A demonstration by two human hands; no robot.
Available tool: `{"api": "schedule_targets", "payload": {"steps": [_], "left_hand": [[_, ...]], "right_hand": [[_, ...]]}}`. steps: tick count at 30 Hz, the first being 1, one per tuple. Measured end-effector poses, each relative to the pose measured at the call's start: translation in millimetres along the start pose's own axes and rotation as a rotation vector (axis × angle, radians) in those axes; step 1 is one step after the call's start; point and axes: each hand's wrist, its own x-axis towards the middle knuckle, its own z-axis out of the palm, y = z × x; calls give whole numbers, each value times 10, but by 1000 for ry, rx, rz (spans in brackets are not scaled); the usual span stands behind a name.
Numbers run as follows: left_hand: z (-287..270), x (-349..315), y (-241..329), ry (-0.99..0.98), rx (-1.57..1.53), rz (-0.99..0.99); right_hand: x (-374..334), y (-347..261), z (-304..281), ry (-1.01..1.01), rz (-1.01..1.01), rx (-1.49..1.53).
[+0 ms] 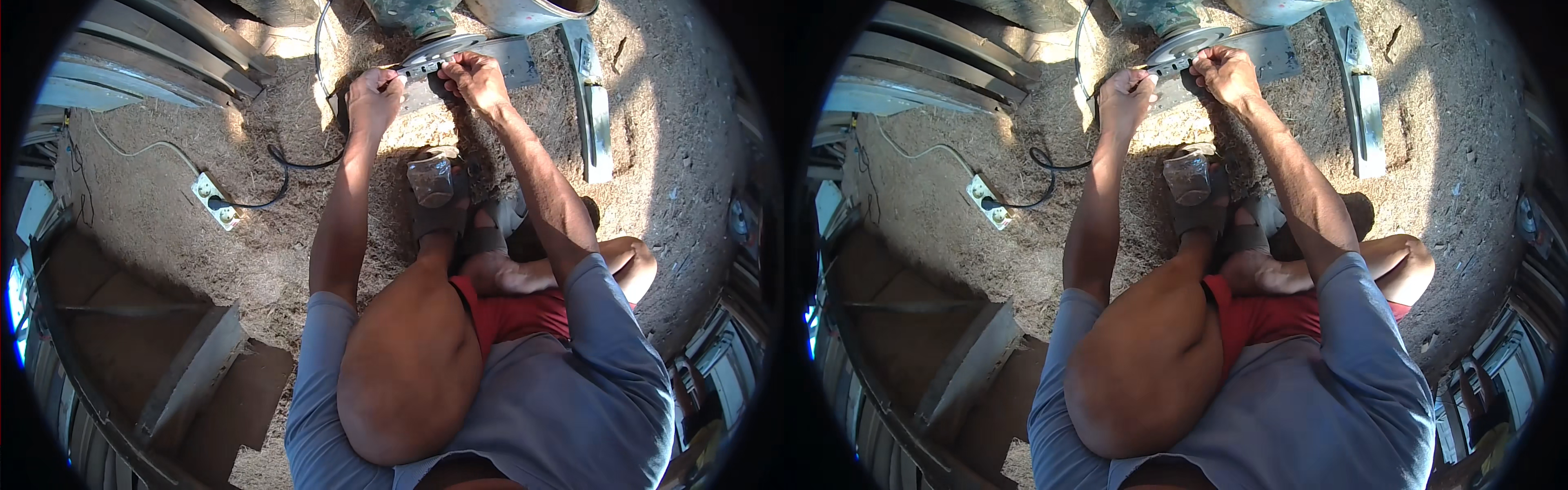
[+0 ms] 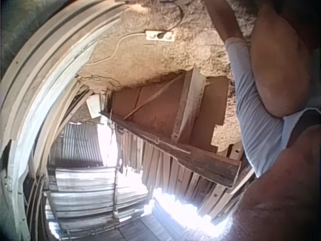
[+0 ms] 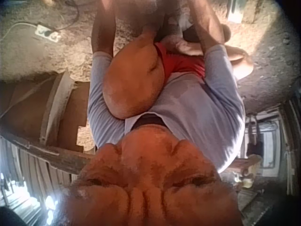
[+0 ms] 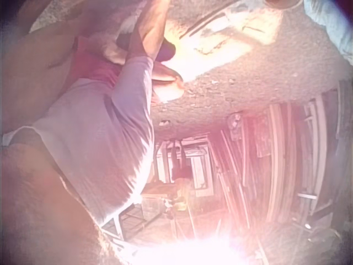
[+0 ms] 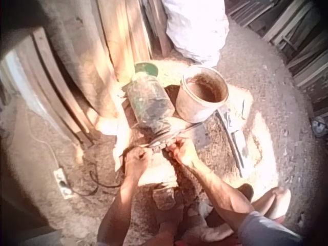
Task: The person sharpens a small metal blade by holding it against a rotating grinding wheel and periodically dipping it into a bucket of water.
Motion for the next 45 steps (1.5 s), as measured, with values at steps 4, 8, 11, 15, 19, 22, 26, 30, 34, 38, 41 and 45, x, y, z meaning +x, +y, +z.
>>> {"api": "schedule_targets", "payload": {"steps": [4,8,11,15,19,22,26,30,34,38,41,45], "left_hand": [[20,-5,-36,1,1,6],[34,12,-76,18,-61,-106],[44,2,-62,-9,-89,-94],[31,-2,-53,-16,-59,15],[30,-3,4,-41,-118,-5],[11,-24,58,-51,-121,-49],[-4,-26,131,-42,-67,-30],[4,-21,212,-56,-43,-80],[0,-18,173,-53,-103,-119],[22,-30,131,-54,-164,-87],[24,-21,19,-24,-155,-16],[10,-23,-52,-53,-176,-29]], "right_hand": [[5,8,7,3,-11,22],[25,36,23,7,-26,66],[27,44,19,23,-1,74],[15,-1,37,39,32,108],[12,-8,19,36,69,114],[5,-9,28,42,80,114],[12,15,25,71,47,124],[-11,8,0,64,51,148],[1,10,24,67,47,137],[8,22,38,85,38,122],[9,12,70,83,26,107],[11,-9,96,80,18,113]]}}
